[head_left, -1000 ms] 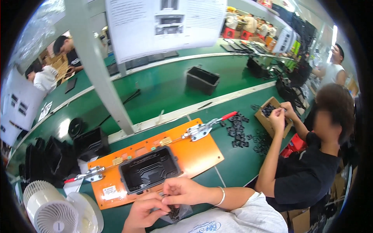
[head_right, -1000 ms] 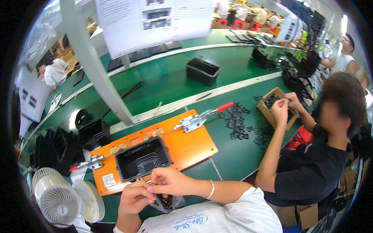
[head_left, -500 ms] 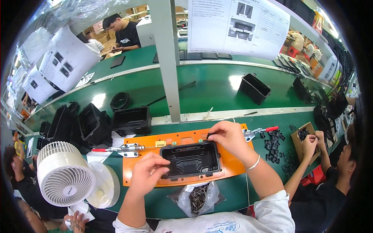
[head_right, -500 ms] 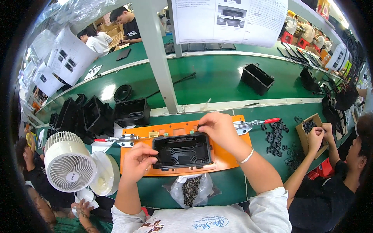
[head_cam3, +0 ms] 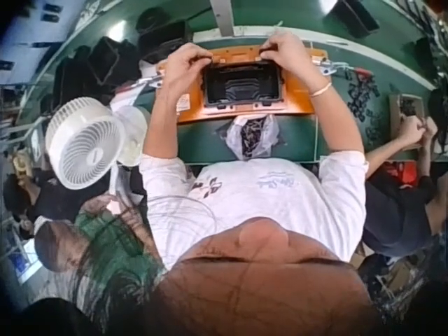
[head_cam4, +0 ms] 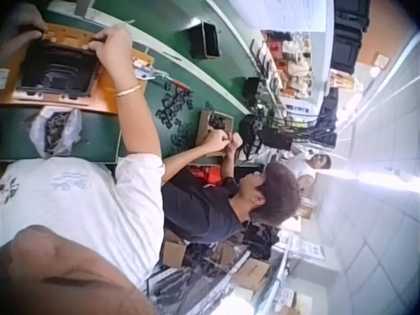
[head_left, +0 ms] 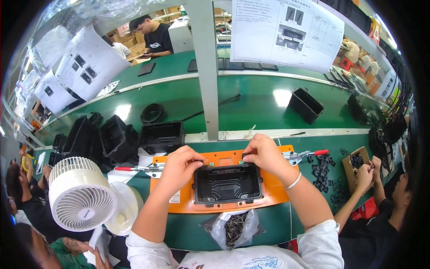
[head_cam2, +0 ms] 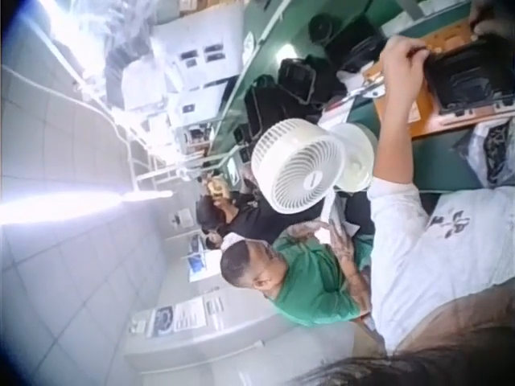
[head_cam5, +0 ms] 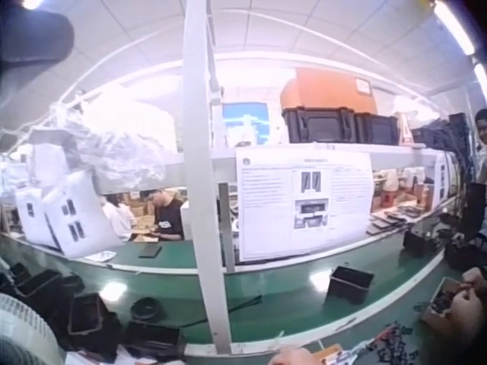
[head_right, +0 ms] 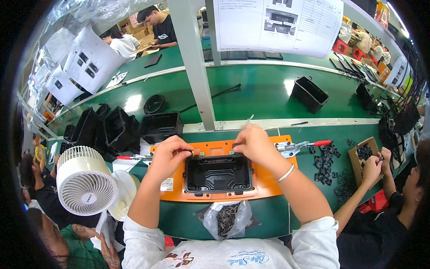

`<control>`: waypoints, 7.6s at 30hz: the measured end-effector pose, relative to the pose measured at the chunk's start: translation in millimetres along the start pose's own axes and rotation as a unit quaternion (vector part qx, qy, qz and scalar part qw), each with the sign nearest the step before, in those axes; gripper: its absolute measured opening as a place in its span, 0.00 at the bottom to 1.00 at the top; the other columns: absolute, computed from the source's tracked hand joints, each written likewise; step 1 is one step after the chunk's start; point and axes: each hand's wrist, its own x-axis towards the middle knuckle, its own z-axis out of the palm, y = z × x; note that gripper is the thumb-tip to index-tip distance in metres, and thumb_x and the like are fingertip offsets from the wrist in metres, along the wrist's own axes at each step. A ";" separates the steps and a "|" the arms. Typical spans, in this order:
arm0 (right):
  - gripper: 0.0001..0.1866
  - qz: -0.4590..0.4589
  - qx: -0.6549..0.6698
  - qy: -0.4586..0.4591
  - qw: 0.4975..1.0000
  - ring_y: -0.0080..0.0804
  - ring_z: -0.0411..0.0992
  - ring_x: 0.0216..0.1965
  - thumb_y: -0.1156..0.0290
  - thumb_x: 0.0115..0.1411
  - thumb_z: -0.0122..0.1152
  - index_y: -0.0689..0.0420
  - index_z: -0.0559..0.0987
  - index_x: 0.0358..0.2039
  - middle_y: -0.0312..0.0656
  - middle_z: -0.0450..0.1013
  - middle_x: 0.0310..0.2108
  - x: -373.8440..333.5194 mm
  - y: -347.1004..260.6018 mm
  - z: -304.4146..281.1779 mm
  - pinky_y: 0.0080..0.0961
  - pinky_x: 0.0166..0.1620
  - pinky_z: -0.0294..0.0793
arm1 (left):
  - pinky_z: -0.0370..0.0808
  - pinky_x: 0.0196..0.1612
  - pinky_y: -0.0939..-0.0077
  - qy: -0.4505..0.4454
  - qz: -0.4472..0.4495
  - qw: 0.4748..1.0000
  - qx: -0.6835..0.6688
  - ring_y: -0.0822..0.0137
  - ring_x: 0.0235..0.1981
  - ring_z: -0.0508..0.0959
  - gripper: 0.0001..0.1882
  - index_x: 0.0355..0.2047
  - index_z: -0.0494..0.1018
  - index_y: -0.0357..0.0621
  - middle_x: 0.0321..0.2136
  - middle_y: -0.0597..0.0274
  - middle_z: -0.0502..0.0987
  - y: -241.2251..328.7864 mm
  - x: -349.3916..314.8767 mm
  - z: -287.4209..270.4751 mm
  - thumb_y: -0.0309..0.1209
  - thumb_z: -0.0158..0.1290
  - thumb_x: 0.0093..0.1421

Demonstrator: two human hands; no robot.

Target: Assemble plastic components onto a housing using a manual toggle clamp assembly jig.

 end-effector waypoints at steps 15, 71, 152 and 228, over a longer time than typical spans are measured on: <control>0.13 0.062 0.040 0.004 0.997 0.25 0.72 0.27 0.76 0.43 0.73 0.61 0.79 0.31 0.39 0.73 0.24 0.1 5.9 4.3 0.23 0.33 0.74 | 0.74 0.33 0.68 -0.049 0.041 0.992 0.110 0.56 0.29 0.78 0.05 0.25 0.76 0.36 0.26 0.54 0.76 -19.2 32.8 16.6 0.20 0.60 0.45; 0.16 0.288 0.265 -0.475 0.788 0.25 0.68 0.24 0.55 0.61 0.52 0.56 0.73 0.31 0.34 0.67 0.23 -425.8 54.6 22.6 0.26 0.24 0.72 | 0.72 0.42 0.64 -0.485 0.082 0.858 -0.151 0.48 0.38 0.76 0.12 0.39 0.72 0.37 0.34 0.46 0.75 81.1 -144.8 107.3 0.25 0.52 0.54; 0.38 0.424 -0.286 0.222 0.830 0.58 0.71 0.42 0.52 0.48 0.69 0.57 0.62 0.52 0.56 0.64 0.46 -226.4 98.5 -72.4 0.45 0.43 0.73 | 0.72 0.44 0.72 -0.513 0.073 0.823 -0.231 0.59 0.40 0.76 0.09 0.41 0.73 0.37 0.36 0.54 0.75 54.3 -139.0 148.2 0.25 0.52 0.60; 0.03 -0.111 -0.184 -0.178 0.960 0.32 0.73 0.23 0.70 0.45 0.55 0.55 0.74 0.20 0.38 0.69 0.23 -154.6 -52.2 64.0 0.27 0.26 0.71 | 0.69 0.33 0.72 -0.258 0.170 0.921 0.236 0.65 0.28 0.73 0.04 0.21 0.74 0.42 0.24 0.61 0.71 43.0 -118.7 100.8 0.28 0.51 0.45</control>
